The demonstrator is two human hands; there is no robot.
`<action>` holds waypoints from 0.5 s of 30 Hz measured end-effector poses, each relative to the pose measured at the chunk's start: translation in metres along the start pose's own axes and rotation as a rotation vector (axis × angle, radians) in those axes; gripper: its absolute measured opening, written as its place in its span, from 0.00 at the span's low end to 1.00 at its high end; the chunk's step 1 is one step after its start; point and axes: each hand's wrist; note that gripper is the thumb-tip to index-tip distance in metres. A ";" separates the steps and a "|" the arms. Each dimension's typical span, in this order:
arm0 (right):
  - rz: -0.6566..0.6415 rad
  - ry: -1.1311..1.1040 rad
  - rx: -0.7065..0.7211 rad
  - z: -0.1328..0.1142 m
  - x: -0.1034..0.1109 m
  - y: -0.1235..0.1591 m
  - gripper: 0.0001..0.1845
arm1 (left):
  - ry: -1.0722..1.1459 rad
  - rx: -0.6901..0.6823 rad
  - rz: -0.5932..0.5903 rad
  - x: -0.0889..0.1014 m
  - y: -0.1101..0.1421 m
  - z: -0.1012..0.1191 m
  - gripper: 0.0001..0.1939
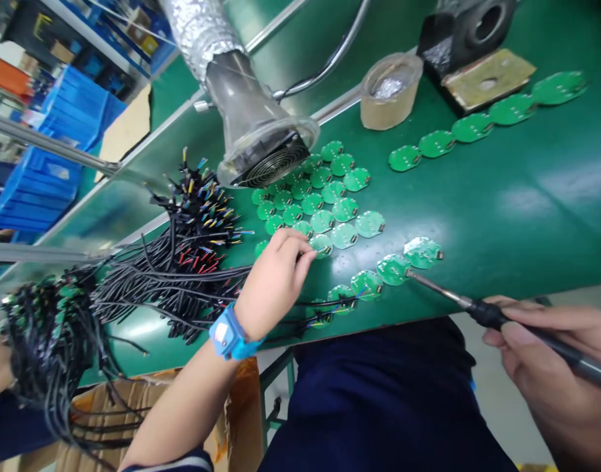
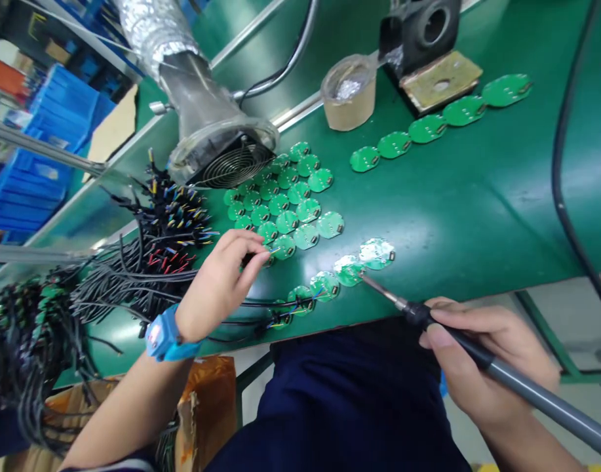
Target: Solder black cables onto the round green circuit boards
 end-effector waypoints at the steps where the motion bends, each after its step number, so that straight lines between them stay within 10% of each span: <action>1: -0.034 -0.027 0.038 0.001 0.003 -0.001 0.06 | 0.083 0.008 0.005 -0.004 0.003 0.012 0.03; 7: -0.189 -0.022 0.263 -0.005 0.012 -0.008 0.14 | 0.297 0.075 -0.048 -0.056 0.019 0.069 0.03; 15: -0.281 0.043 0.330 -0.005 0.005 -0.009 0.16 | 0.347 0.120 -0.040 -0.073 0.019 0.069 0.05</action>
Point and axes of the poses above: each hand's wrist, its own y-axis away from the middle knuckle, its own x-axis out of the back of the hand, z = x × y, and after that the axes turned 12 degrees about x, right-handed
